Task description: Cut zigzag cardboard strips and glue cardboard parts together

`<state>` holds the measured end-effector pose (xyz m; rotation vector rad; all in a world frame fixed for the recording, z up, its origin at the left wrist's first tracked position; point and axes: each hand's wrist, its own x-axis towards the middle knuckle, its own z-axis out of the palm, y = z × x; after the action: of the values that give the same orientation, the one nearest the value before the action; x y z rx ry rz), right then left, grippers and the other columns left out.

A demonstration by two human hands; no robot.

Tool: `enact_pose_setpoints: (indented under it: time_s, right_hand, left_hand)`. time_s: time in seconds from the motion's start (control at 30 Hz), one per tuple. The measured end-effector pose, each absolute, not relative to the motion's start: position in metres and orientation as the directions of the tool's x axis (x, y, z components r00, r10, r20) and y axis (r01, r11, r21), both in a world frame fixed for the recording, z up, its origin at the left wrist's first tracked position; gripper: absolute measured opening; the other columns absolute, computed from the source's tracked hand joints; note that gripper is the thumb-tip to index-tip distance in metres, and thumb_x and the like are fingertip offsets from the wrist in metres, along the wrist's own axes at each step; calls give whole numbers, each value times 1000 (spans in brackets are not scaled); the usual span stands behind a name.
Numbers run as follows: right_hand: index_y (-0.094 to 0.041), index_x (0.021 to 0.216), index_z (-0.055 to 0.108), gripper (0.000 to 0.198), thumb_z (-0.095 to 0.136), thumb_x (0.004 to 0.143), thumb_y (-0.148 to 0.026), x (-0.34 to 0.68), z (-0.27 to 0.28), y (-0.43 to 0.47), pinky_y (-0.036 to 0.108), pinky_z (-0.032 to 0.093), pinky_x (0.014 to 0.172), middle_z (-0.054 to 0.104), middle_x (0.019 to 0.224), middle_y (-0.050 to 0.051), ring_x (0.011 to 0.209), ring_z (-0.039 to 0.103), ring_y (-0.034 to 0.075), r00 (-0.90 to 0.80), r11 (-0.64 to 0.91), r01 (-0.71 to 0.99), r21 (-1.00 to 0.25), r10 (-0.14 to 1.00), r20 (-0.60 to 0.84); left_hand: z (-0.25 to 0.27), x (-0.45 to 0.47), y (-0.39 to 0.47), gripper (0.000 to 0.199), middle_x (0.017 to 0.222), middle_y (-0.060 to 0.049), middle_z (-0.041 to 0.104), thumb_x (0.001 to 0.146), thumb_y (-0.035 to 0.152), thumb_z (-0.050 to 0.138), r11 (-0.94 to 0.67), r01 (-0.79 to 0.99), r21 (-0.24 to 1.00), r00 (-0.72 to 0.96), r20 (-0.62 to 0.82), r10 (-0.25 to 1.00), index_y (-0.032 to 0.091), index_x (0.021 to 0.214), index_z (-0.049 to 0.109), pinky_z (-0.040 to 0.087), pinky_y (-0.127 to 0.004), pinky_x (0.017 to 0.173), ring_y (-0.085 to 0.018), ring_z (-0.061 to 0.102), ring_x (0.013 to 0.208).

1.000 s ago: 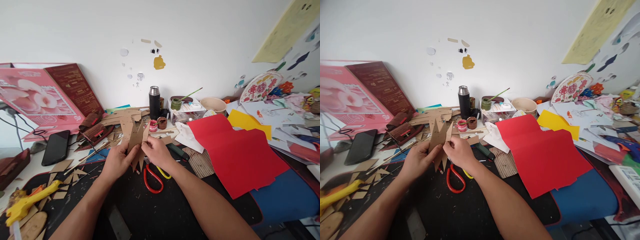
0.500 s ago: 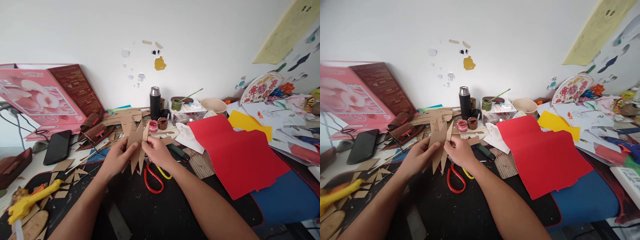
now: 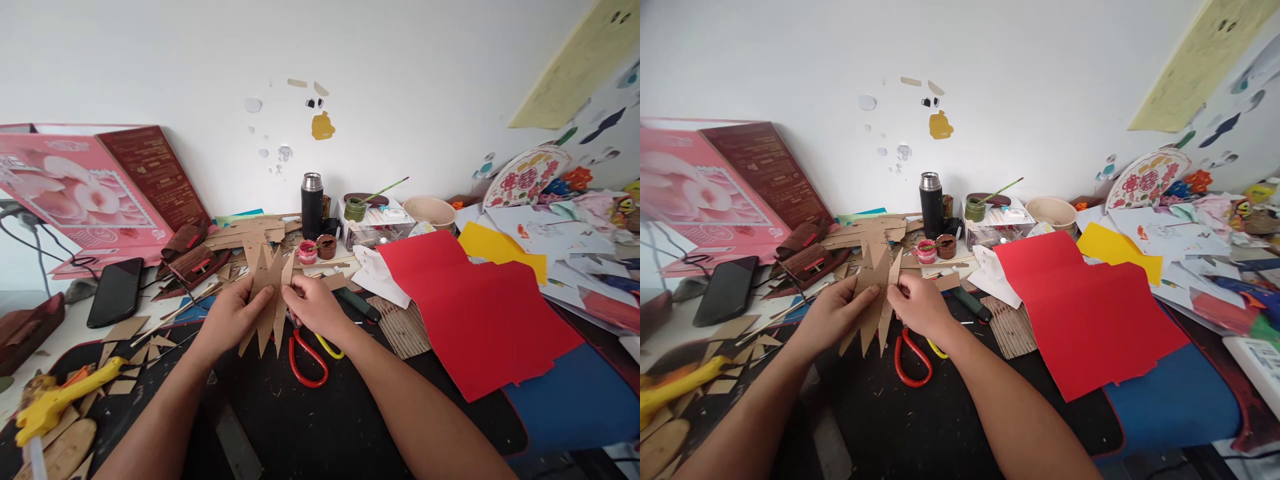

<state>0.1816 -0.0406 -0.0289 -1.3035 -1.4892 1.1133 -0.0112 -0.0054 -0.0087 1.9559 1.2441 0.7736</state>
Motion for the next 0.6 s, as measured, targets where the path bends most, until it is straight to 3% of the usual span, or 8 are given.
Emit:
enact_pose_setpoints:
  time_s: [0.23, 0.4, 0.6]
  right_hand:
    - [-23, 79, 57, 23, 56, 102, -27, 180, -27, -42, 27, 35, 54, 58, 59, -4, 52, 54, 16, -77, 64, 307, -950, 996, 42]
    - [-24, 74, 50, 26, 57, 98, -25, 179, -27, -41, 27, 32, 54, 52, 56, -5, 52, 51, 15, -65, 95, 335, -937, 995, 78]
    - [-23, 74, 53, 24, 57, 98, -25, 178, -27, -41, 27, 29, 54, 52, 57, -6, 53, 49, 14, -51, 105, 361, -927, 994, 93]
  left_hand:
    - [-12, -11, -6, 46, 82, -2, 76, 95, 67, 55, -351, 568, 745, 379, 143, 914, 23, 87, 67, 50, -32, 68, -25, 68, 76]
    - [-13, -12, -7, 49, 97, -5, 81, 97, 66, 54, -373, 558, 741, 413, 141, 900, 21, 103, 71, 51, -35, 76, -28, 71, 85]
    - [-11, -7, -9, 44, 94, -5, 79, 98, 62, 53, -412, 552, 725, 420, 186, 888, 21, 102, 70, 50, -35, 75, -26, 70, 82]
